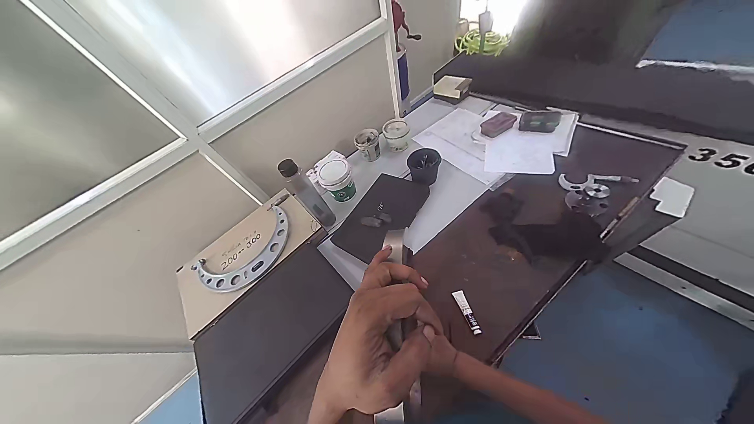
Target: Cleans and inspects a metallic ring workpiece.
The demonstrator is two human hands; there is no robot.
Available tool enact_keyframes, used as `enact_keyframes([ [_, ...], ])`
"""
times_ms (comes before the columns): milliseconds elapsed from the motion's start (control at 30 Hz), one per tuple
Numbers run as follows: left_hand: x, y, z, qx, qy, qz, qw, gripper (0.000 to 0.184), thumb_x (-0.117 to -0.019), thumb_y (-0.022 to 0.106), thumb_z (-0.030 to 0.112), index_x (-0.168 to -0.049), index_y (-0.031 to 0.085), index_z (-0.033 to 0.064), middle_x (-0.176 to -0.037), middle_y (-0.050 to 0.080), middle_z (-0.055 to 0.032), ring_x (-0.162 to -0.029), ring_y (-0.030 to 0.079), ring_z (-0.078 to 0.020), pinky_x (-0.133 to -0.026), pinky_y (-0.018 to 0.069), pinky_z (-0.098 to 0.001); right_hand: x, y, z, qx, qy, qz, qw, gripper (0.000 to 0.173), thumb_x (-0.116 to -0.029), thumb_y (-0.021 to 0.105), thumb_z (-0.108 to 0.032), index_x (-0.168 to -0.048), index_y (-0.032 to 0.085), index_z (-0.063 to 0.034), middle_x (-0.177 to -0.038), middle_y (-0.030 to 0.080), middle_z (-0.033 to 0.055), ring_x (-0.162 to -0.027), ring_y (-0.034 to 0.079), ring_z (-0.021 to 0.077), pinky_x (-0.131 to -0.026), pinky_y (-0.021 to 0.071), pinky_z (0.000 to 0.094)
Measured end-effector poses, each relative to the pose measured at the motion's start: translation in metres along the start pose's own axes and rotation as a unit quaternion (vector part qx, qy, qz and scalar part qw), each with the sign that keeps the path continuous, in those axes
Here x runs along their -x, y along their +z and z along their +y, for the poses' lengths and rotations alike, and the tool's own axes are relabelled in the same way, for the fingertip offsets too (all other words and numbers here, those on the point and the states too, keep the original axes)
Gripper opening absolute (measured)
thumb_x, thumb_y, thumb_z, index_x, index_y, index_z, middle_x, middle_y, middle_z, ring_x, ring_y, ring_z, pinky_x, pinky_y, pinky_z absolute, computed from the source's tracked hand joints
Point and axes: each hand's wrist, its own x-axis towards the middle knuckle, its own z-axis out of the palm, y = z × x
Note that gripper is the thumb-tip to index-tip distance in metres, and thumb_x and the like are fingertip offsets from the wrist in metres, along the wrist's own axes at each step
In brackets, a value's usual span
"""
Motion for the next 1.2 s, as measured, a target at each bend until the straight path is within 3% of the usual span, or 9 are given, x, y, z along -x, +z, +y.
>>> enact_keyframes([
  [133, -0.001, 0.0, -0.002, 0.014, -0.002, 0.0, 1.0, 0.026, -0.099, 0.051, 0.022, -0.084, 0.069, 0.0101, -0.083, 0.068, 0.0023, -0.11, 0.063, -0.0115, -0.126, 0.0152, -0.0544, 0.031, -0.014, -0.064, -0.282, 0.091, -0.106, 0.949, 0.035, -0.1082, 0.045, -0.022, -0.108, 0.072, 0.0, -0.117, 0.073, 0.0148, -0.125, 0.063, 0.026, -0.118, 0.0371, 0.0478],
  [233, -0.001, -0.001, -0.003, 0.019, -0.007, 0.004, 1.0, 0.028, -0.1006, 0.05, 0.025, -0.086, 0.07, 0.0111, -0.084, 0.069, 0.0029, -0.113, 0.062, -0.0118, -0.126, 0.014, -0.0543, 0.019, -0.046, -0.106, -0.522, 0.173, -0.104, 0.829, 0.034, -0.1096, 0.042, -0.018, -0.115, 0.068, 0.0036, -0.105, 0.07, 0.0078, -0.094, 0.063, 0.0041, -0.088, 0.0514, 0.0241],
  [300, -0.002, 0.0, -0.004, 0.015, -0.011, 0.01, 1.0, 0.028, -0.1008, 0.05, 0.026, -0.087, 0.07, 0.0124, -0.083, 0.068, 0.0038, -0.114, 0.062, -0.0116, -0.126, 0.0137, -0.054, 0.013, -0.061, -0.12, -0.562, 0.209, -0.057, 0.798, 0.028, -0.1057, 0.049, -0.009, -0.118, 0.069, 0.0054, -0.107, 0.072, 0.0057, -0.093, 0.065, -0.001, -0.085, 0.0545, 0.0205],
  [467, -0.001, 0.003, -0.003, -0.01, -0.014, 0.029, 0.999, 0.026, -0.0989, 0.051, 0.025, -0.086, 0.071, 0.0138, -0.083, 0.068, 0.0044, -0.115, 0.061, -0.0133, -0.125, 0.0153, -0.0542, 0.046, -0.02, -0.048, -0.234, 0.144, -0.032, 0.961, 0.015, -0.0981, 0.065, -0.017, -0.101, 0.077, -0.0078, -0.113, 0.073, 0.0086, -0.112, 0.065, 0.0214, -0.1, 0.0504, 0.039],
  [600, 0.002, 0.006, -0.002, -0.009, -0.018, 0.039, 0.999, 0.025, -0.0998, 0.053, 0.028, -0.086, 0.07, 0.0156, -0.085, 0.07, 0.0056, -0.114, 0.061, -0.0128, -0.126, 0.0129, -0.0547, 0.003, -0.02, 0.03, -0.006, 0.111, -0.058, 0.992, 0.015, -0.0973, 0.063, -0.015, -0.103, 0.074, -0.0059, -0.109, 0.068, 0.0198, -0.108, 0.067, 0.0355, -0.095, 0.056, 0.0479],
  [833, 0.004, 0.006, 0.005, -0.04, -0.018, 0.037, 0.998, 0.024, -0.0981, 0.053, 0.027, -0.085, 0.069, 0.0148, -0.084, 0.068, 0.0054, -0.11, 0.062, -0.0111, -0.125, 0.0156, -0.055, -0.07, -0.027, 0.064, 0.15, 0.051, 0.09, 0.983, 0.016, -0.096, 0.061, -0.009, -0.106, 0.071, -0.0036, -0.105, 0.069, 0.0246, -0.097, 0.072, 0.0383, -0.082, 0.0607, 0.0477],
  [1000, 0.005, 0.008, 0.006, -0.032, -0.014, 0.037, 0.999, 0.025, -0.0978, 0.053, 0.027, -0.084, 0.07, 0.0149, -0.083, 0.067, 0.0052, -0.111, 0.062, -0.0123, -0.125, 0.0139, -0.0573, -0.026, -0.032, 0.023, 0.057, 0.216, -0.091, 0.971, 0.033, -0.0956, 0.056, -0.029, -0.095, 0.067, 0.0018, -0.089, 0.07, 0.0214, -0.077, 0.072, 0.0381, -0.062, 0.056, 0.0556],
  [1133, 0.004, 0.007, 0.002, -0.025, -0.006, 0.042, 0.999, 0.027, -0.1001, 0.054, 0.032, -0.085, 0.071, 0.0174, -0.085, 0.068, 0.0063, -0.112, 0.062, -0.0118, -0.126, 0.0144, -0.0561, -0.006, -0.037, -0.023, 0.0, 0.336, -0.348, 0.875, 0.044, -0.1004, 0.053, -0.042, -0.106, 0.068, -0.0008, -0.099, 0.071, 0.0227, -0.098, 0.07, 0.0425, -0.079, 0.0522, 0.0637],
  [1200, 0.004, 0.007, 0.0, -0.018, 0.001, 0.048, 0.999, 0.026, -0.101, 0.056, 0.036, -0.087, 0.071, 0.0208, -0.09, 0.069, 0.0089, -0.115, 0.06, -0.0096, -0.127, 0.0154, -0.0515, 0.001, -0.045, -0.045, -0.044, 0.317, -0.364, 0.875, 0.04, -0.0978, 0.062, -0.039, -0.101, 0.07, -0.0003, -0.095, 0.072, 0.0239, -0.096, 0.07, 0.0448, -0.08, 0.0513, 0.0676],
])
